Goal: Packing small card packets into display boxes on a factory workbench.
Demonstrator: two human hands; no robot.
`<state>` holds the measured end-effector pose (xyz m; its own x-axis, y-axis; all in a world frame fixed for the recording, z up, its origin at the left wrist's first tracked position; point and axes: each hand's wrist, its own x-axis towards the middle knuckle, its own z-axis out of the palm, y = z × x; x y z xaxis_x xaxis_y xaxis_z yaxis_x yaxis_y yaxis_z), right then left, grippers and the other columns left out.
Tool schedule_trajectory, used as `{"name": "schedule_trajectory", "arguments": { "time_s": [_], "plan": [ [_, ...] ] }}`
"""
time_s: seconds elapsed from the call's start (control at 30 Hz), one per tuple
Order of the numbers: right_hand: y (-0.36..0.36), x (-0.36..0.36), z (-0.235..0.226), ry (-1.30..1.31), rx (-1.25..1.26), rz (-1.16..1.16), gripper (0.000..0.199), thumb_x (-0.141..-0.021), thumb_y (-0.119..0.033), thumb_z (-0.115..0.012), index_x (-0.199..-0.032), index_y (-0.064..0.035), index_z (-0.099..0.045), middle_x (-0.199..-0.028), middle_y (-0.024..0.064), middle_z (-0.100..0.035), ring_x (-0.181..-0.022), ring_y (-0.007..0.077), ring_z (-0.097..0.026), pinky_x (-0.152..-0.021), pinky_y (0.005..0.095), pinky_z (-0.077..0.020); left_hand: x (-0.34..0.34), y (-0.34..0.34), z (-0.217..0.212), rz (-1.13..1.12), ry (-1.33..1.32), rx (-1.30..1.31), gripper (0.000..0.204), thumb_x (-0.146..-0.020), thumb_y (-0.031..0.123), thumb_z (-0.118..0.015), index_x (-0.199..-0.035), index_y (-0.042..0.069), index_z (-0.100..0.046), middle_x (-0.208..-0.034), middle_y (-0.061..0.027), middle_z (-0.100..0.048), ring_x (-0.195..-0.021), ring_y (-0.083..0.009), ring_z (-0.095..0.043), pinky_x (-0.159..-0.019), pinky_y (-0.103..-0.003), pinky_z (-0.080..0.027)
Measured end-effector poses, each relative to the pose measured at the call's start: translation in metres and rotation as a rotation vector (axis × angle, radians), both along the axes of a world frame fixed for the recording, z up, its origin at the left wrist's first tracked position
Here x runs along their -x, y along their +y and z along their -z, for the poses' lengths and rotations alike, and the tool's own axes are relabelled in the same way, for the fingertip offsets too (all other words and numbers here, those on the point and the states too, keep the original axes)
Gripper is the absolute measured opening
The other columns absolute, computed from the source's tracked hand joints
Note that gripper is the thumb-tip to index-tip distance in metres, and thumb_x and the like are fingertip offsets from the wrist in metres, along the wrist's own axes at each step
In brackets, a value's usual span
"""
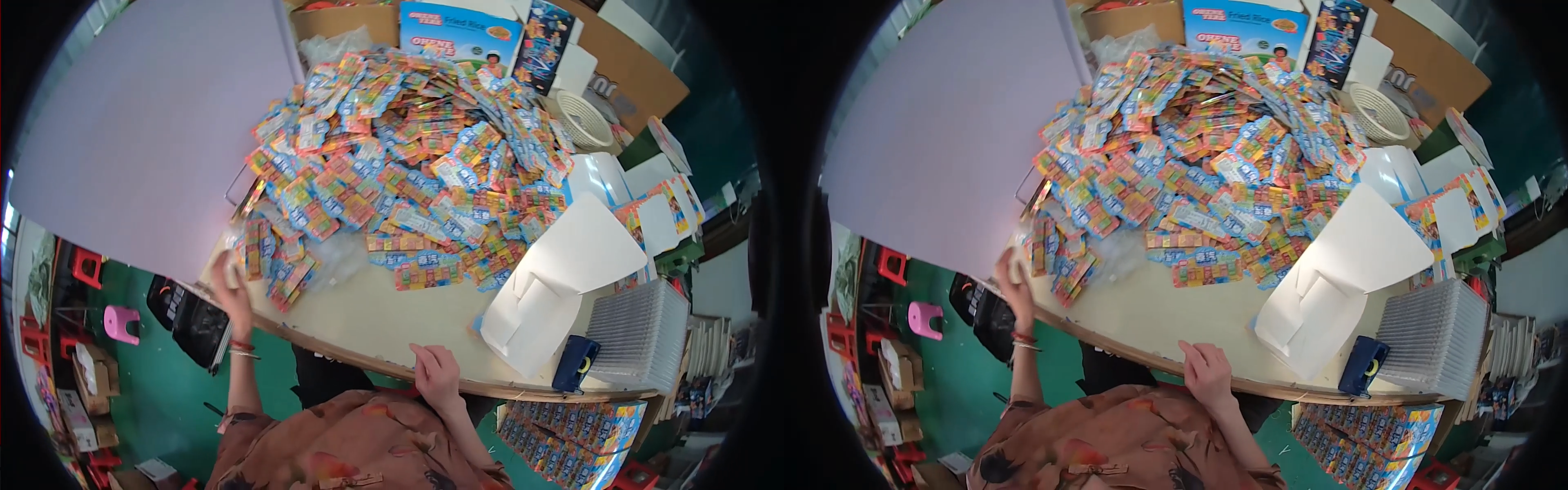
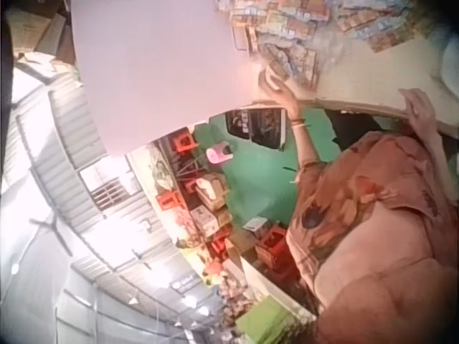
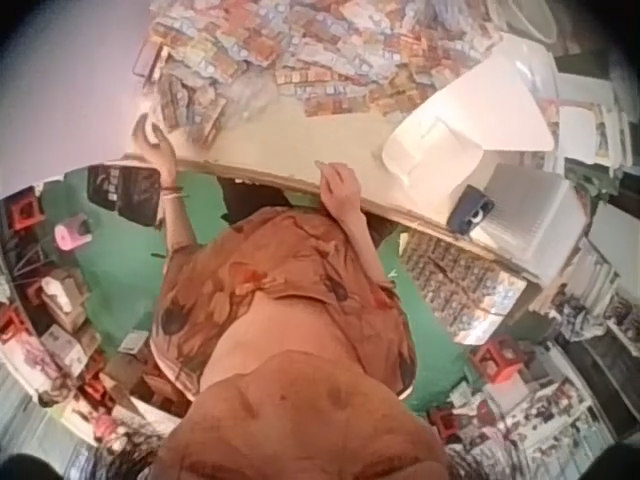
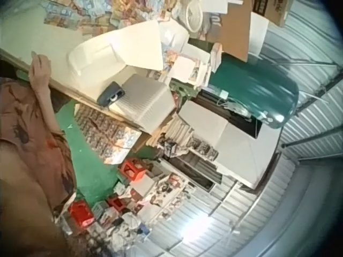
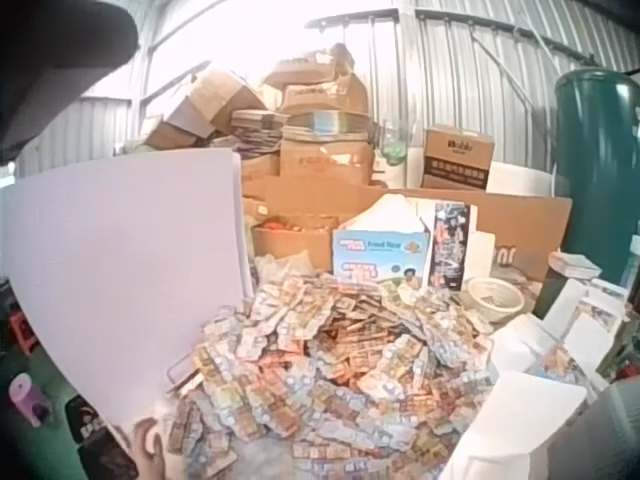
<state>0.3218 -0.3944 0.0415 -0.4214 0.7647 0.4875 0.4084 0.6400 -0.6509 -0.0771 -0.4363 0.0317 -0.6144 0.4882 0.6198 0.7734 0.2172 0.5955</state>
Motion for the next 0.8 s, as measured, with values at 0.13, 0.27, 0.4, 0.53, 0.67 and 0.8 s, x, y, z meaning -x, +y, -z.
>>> {"name": "schedule_trajectory", "arguments": {
  "time_s": [0.13,0.27,0.4,0.53,0.67,0.8],
  "plan": [
    [0.015,0.009,0.000,-0.029,-0.023,-0.017,0.034,-0.072,0.006,-0.062,-0.104,-0.0055,-0.065,-0.088,0.0104,-0.059,-0.076,0.0274,-0.059,-0.067,0.0365,-0.0477,-0.042,0.040,0.015,0.356,0.070,0.188,0.040,-0.085,0.005,-0.061,-0.124,0.007,-0.054,-0.130,-0.0157,-0.050,-0.122,-0.0355,-0.045,-0.104,-0.044,-0.035],
    [0.040,0.003,-0.002,0.026,0.101,0.084,0.025,-0.081,0.001,-0.061,-0.106,-0.0032,-0.064,-0.094,0.0137,-0.061,-0.080,0.0299,-0.061,-0.069,0.0357,-0.0500,-0.076,0.107,0.013,0.418,-0.020,0.233,0.065,-0.085,0.018,-0.067,-0.143,0.011,-0.037,-0.144,-0.0217,-0.033,-0.132,-0.0394,-0.033,-0.108,-0.049,-0.027],
    [0.065,0.041,-0.019,0.070,0.405,0.091,0.028,-0.085,-0.005,-0.062,-0.113,-0.0028,-0.061,-0.099,0.0144,-0.061,-0.087,0.0303,-0.061,-0.077,0.0358,-0.0501,-0.034,0.155,0.031,-0.047,-0.069,0.155,0.092,-0.081,0.033,-0.071,-0.151,0.010,-0.015,-0.151,-0.0274,-0.017,-0.139,-0.0426,-0.019,-0.111,-0.055,-0.015],
    [0.104,0.094,-0.011,0.023,0.193,-0.067,0.039,-0.087,-0.013,-0.063,-0.123,-0.0019,-0.053,-0.105,0.0162,-0.060,-0.100,0.0319,-0.059,-0.089,0.0379,-0.0466,-0.007,0.158,0.045,-0.196,-0.291,0.103,0.099,-0.079,0.037,-0.072,-0.151,0.009,-0.011,-0.152,-0.0277,-0.015,-0.141,-0.0420,-0.014,-0.111,-0.057,-0.011],
    [0.173,0.138,0.011,0.039,0.266,-0.153,0.045,-0.088,-0.019,-0.065,-0.126,-0.0004,-0.051,-0.110,0.0163,-0.061,-0.103,0.0295,-0.060,-0.086,0.0365,-0.0486,-0.021,0.154,0.038,-0.097,-0.075,0.124,0.075,-0.084,0.029,-0.068,-0.145,0.006,-0.031,-0.149,-0.0232,-0.024,-0.137,-0.0388,-0.025,-0.107,-0.053,-0.025],
    [0.245,0.201,0.011,0.441,0.853,-0.208,0.050,-0.090,-0.021,-0.064,-0.130,0.0038,-0.047,-0.118,0.0131,-0.059,-0.102,0.0230,-0.063,-0.086,0.0300,-0.0513,-0.020,0.170,0.017,0.397,-0.147,-0.015,0.055,-0.087,0.015,-0.064,-0.136,0.003,-0.044,-0.142,-0.0210,-0.037,-0.125,-0.0333,-0.045,-0.094,-0.041,-0.045]
  ]
}}
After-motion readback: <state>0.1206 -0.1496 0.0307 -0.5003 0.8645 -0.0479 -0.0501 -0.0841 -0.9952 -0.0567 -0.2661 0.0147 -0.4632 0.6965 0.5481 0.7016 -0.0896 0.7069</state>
